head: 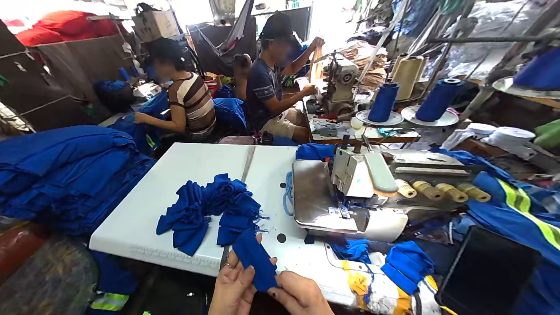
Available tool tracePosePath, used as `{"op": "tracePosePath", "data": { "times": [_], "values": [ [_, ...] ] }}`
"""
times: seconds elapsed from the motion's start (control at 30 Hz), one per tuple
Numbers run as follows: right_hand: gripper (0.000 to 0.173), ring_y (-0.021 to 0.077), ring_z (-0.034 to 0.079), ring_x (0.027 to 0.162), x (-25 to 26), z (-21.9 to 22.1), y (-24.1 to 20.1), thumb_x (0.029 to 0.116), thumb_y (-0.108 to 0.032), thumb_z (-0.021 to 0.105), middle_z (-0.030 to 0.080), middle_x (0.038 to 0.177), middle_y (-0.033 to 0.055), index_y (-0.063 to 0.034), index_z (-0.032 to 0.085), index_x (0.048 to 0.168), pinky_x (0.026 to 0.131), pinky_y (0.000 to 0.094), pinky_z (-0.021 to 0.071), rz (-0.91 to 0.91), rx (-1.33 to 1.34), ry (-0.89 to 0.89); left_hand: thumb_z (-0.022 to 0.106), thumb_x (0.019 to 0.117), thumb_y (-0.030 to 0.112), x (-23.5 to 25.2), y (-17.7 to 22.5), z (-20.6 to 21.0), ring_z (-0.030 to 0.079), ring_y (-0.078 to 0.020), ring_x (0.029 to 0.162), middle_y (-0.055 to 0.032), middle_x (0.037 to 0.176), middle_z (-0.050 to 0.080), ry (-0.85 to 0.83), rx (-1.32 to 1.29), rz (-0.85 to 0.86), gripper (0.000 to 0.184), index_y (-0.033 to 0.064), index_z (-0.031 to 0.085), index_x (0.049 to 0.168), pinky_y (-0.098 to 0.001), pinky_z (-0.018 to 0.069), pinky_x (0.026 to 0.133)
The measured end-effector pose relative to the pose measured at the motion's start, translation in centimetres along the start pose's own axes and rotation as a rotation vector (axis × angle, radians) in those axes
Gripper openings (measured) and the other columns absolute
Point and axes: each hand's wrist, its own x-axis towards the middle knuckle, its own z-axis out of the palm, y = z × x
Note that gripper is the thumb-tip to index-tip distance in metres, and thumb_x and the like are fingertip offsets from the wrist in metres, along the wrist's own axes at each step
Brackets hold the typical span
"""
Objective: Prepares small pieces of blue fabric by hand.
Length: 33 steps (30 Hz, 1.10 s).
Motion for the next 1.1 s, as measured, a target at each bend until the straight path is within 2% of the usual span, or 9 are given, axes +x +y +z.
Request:
{"op": "tracePosePath", "data": {
  "times": [0.2,0.37,0.47,0.57,0.67,0.73,0.83,0.97,1.1],
  "values": [
    [0.021,0.0144,0.070,0.085,-0.5,0.1,0.8,0.1012,-0.017,0.063,0.072,0.090,0.0124,0.0007,0.072,0.095,0.079,0.0273,0.0568,0.030,0.040,-0.007,0.068,0.0860,-0.015,-0.4,0.1,0.0,0.073,-0.0365,0.106,-0.0201,0.142,0.060,0.088,0.111,-0.016,0.063,0.0033,0.046,0.142,-0.0484,0.0619,0.088],
    [0.031,-0.0005,0.053,0.062,-0.1,-0.8,1.5,0.1080,-0.029,0.045,0.062,0.082,-0.0080,-0.0085,0.064,0.121,0.056,0.0189,0.0477,0.461,0.770,-0.002,0.061,0.0898,-0.005,-0.5,0.1,-0.2,0.074,-0.0299,0.101,-0.0205,0.126,0.069,-0.149,-0.025,-0.208,0.044,0.0047,0.058,0.133,-0.0412,0.0629,0.082],
    [0.035,0.0034,0.068,0.080,-0.5,-1.4,1.1,0.1075,-0.044,0.043,0.074,0.092,-0.0059,-0.0218,0.069,0.111,0.073,0.0242,0.0577,0.659,1.169,-0.076,0.055,0.0990,0.013,-0.8,-1.2,0.6,0.075,-0.0195,0.082,-0.0165,0.107,0.076,-0.284,0.073,-0.407,0.031,0.0072,0.065,0.128,-0.0315,0.0617,0.066],
    [0.057,0.0074,0.069,0.093,-1.0,-1.9,1.7,0.1007,-0.066,0.042,0.075,0.104,-0.0013,-0.0199,0.073,0.114,0.084,0.0277,0.0578,0.630,1.398,-0.273,0.062,0.1013,0.027,-0.3,-1.6,0.5,0.073,-0.0130,0.071,-0.0111,0.094,0.076,-0.364,0.027,-0.434,0.027,0.0120,0.072,0.121,-0.0273,0.0608,0.062],
    [0.046,0.0065,0.065,0.099,-1.3,-3.5,2.6,0.0971,-0.063,0.056,0.070,0.106,-0.0046,-0.0208,0.073,0.105,0.089,0.0264,0.0539,0.527,1.189,-0.371,0.065,0.0991,0.037,1.4,-1.4,-1.4,0.071,-0.0079,0.078,-0.0004,0.088,0.075,-0.394,0.048,-0.305,0.024,0.0171,0.077,0.103,-0.0257,0.0598,0.073],
    [0.031,0.0010,0.064,0.084,-1.0,-5.0,2.8,0.0992,-0.050,0.061,0.068,0.095,-0.0097,-0.0203,0.070,0.100,0.076,0.0217,0.0541,0.570,0.865,-0.328,0.066,0.0988,0.035,3.1,-1.0,-2.5,0.068,-0.0113,0.095,-0.0003,0.098,0.072,-0.436,0.202,-0.196,0.022,0.0157,0.075,0.094,-0.0303,0.0552,0.089],
    [0.015,0.0044,0.061,0.060,0.5,-6.7,2.5,0.0938,-0.026,0.069,0.065,0.075,-0.0062,-0.0118,0.064,0.094,0.058,0.0237,0.0538,0.710,0.509,-0.119,0.075,0.0905,0.029,4.7,-0.7,-1.7,0.065,-0.0048,0.094,0.0005,0.106,0.067,-0.318,0.866,-0.062,0.022,0.0100,0.070,0.080,-0.0227,0.0560,0.081],
    [0.024,0.0079,0.057,0.053,1.8,-7.1,3.5,0.0875,-0.017,0.075,0.062,0.073,-0.0017,-0.0081,0.060,0.105,0.050,0.0250,0.0507,0.689,0.200,0.087,0.080,0.0855,0.031,6.4,-2.5,-0.5,0.061,-0.0095,0.071,-0.0031,0.084,0.067,-0.129,1.365,-0.098,0.031,0.0027,0.071,0.094,-0.0296,0.0528,0.069],
    [0.040,0.0306,0.069,0.087,2.3,-6.2,4.0,0.0973,-0.027,0.067,0.070,0.095,0.0138,-0.0043,0.061,0.130,0.083,0.0498,0.0550,0.735,-0.385,-0.055,0.079,0.0881,0.025,6.9,-4.3,-0.2,0.067,-0.0246,0.075,-0.0097,0.087,0.070,-0.099,1.559,-0.133,0.046,0.0030,0.063,0.125,-0.0471,0.0567,0.075]
  ]
}}
